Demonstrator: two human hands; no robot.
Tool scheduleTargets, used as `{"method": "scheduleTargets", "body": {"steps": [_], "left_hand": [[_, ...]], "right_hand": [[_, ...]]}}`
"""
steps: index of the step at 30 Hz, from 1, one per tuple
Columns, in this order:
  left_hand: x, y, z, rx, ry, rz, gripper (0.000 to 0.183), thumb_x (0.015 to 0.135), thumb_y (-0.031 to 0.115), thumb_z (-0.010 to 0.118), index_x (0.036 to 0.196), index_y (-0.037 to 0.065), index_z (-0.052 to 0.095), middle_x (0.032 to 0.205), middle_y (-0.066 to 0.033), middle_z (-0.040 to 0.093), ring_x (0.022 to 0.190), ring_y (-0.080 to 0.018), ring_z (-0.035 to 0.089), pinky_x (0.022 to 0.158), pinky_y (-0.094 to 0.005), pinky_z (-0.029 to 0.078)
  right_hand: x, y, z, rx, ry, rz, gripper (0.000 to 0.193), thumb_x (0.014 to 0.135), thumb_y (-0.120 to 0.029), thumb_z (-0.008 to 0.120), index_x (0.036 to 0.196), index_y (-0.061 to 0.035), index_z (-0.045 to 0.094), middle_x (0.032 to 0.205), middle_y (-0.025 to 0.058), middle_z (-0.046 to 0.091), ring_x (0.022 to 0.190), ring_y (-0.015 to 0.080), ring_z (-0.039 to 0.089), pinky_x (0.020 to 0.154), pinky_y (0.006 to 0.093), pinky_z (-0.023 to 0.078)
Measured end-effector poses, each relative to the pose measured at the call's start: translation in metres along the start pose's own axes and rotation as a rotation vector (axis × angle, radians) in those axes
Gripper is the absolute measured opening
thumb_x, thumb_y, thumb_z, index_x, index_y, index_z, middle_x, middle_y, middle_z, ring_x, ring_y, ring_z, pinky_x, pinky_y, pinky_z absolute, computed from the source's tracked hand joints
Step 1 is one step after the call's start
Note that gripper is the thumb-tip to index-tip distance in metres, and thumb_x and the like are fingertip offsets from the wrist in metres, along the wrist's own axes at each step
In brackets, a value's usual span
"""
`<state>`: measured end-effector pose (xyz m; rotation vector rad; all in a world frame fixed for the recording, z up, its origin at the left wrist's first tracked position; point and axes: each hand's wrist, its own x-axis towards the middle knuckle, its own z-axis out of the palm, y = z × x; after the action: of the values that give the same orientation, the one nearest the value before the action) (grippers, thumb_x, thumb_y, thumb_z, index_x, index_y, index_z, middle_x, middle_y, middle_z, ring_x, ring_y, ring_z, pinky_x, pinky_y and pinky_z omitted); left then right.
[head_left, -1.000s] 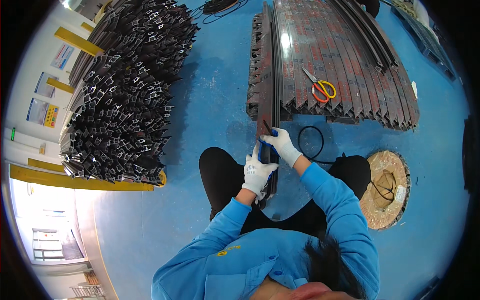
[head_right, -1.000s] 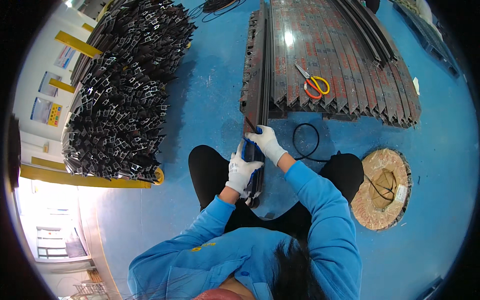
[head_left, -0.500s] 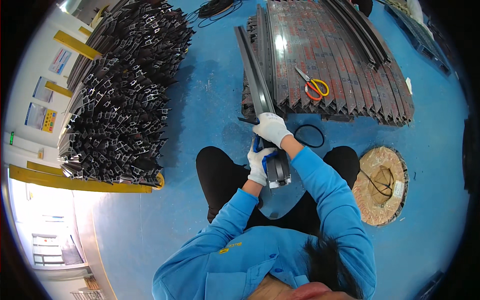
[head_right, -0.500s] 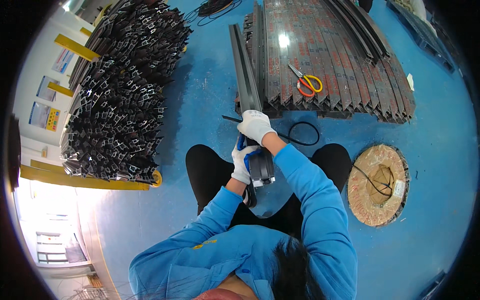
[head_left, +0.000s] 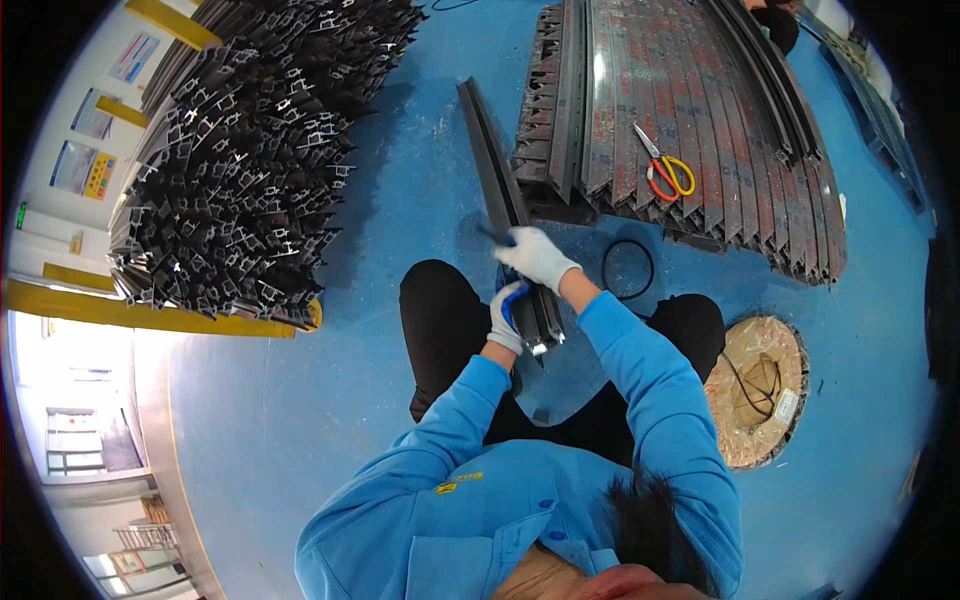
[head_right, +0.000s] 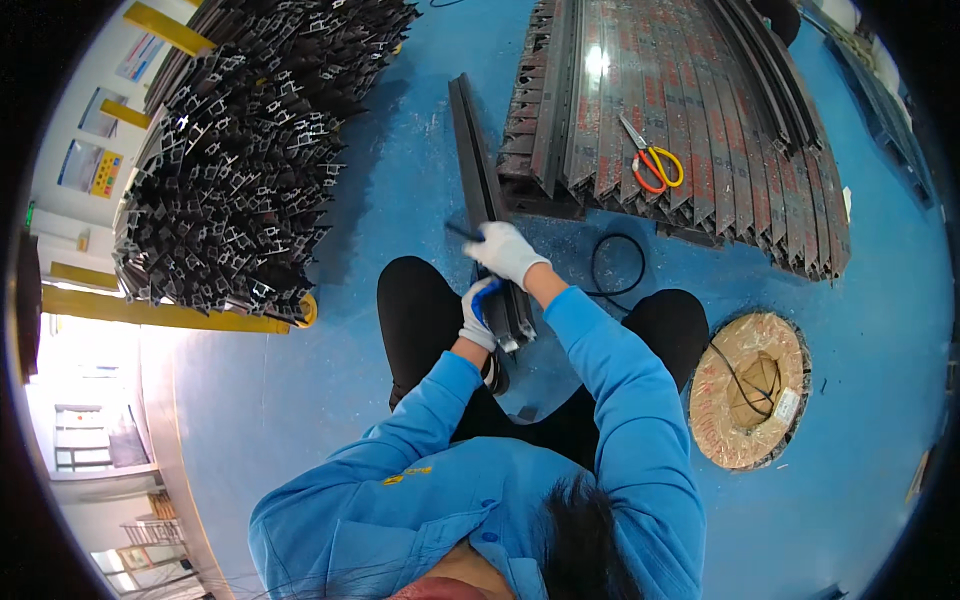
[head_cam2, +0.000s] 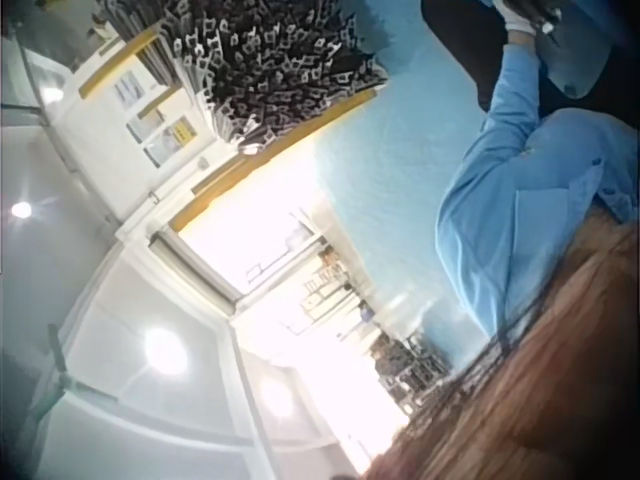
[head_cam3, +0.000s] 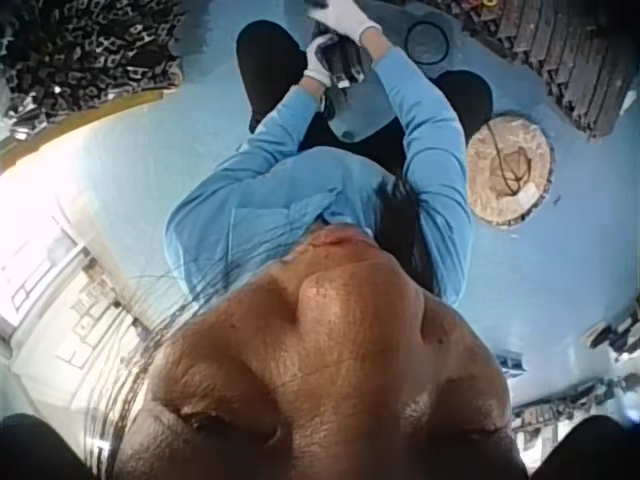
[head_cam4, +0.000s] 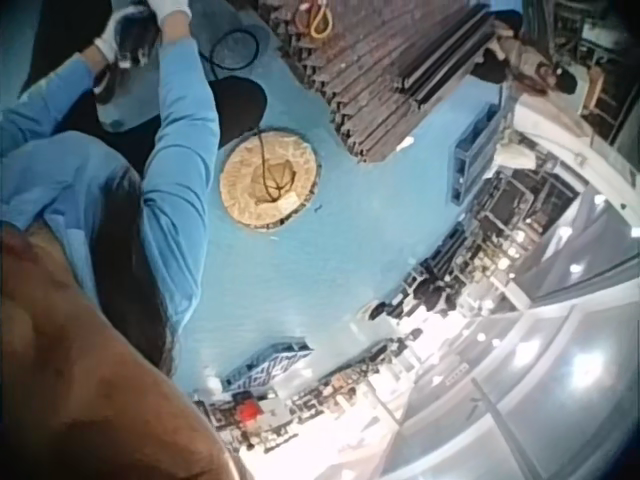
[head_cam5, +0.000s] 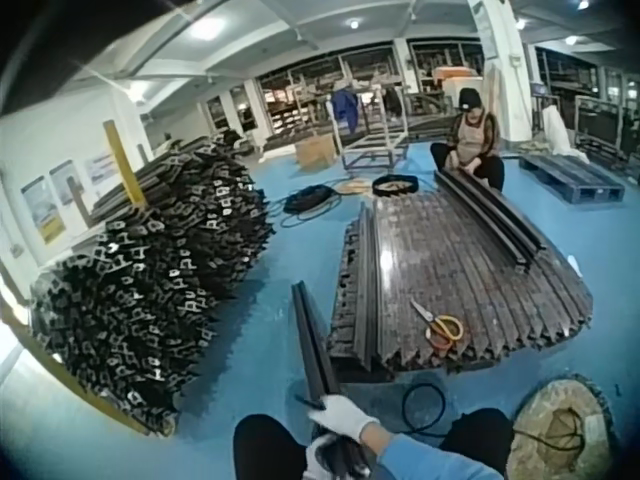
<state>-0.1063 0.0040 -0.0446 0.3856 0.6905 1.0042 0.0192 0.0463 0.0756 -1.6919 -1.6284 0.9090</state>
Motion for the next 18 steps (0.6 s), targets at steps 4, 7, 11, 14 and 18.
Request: {"method": "scheduleTargets", "body": {"steps": [4,7,11,14,18], "left_hand": [[-0.008,0.032,0.036,-0.328,-0.172,-0.283,0.038,0.091,0.027,0.051,0.119,0.001,0.054,0.106,-0.0159,0.064,0.095,-0.0283,0.062,0.091,-0.0386,0.047],[-0.014,0.037,0.049,-0.385,-0.232,-0.361,0.041,0.093,0.032,0.047,0.122,0.003,0.052,0.112,-0.0158,0.062,0.101,-0.0296,0.060,0.093,-0.0412,0.046],[-0.014,0.032,0.055,-0.491,-0.332,-0.459,0.046,0.095,0.038,0.042,0.127,0.005,0.049,0.120,-0.0154,0.058,0.108,-0.0315,0.057,0.097,-0.0449,0.043],[-0.009,0.024,0.054,-0.625,-0.441,-0.520,0.049,0.096,0.041,0.038,0.130,0.007,0.047,0.128,-0.0149,0.053,0.113,-0.0333,0.054,0.099,-0.0481,0.041],[0.006,0.028,0.040,-0.603,-0.474,-0.604,0.047,0.097,0.040,0.034,0.128,0.007,0.047,0.126,-0.0164,0.053,0.116,-0.0352,0.051,0.100,-0.0506,0.040]], "right_hand": [[-0.015,-0.014,-0.037,0.245,0.220,0.284,0.052,0.079,-0.041,0.060,0.106,0.0032,0.059,0.102,0.0250,0.062,0.093,0.0394,0.059,0.080,0.0400,0.047],[-0.024,0.011,-0.031,0.168,0.272,0.273,0.053,0.079,-0.041,0.059,0.112,0.0008,0.056,0.107,0.0246,0.060,0.098,0.0390,0.057,0.083,0.0398,0.046],[-0.043,0.032,-0.024,-0.027,0.402,0.264,0.056,0.083,-0.038,0.057,0.126,-0.0036,0.047,0.116,0.0221,0.056,0.106,0.0381,0.054,0.089,0.0391,0.045],[-0.059,0.051,-0.029,0.029,0.599,0.134,0.053,0.085,-0.033,0.055,0.126,-0.0004,0.047,0.108,0.0215,0.059,0.098,0.0363,0.057,0.084,0.0393,0.046],[-0.089,0.045,-0.051,0.304,0.591,0.291,0.041,0.088,-0.024,0.051,0.119,0.0030,0.052,0.088,0.0117,0.062,0.072,0.0193,0.053,0.067,0.0275,0.045]]}}
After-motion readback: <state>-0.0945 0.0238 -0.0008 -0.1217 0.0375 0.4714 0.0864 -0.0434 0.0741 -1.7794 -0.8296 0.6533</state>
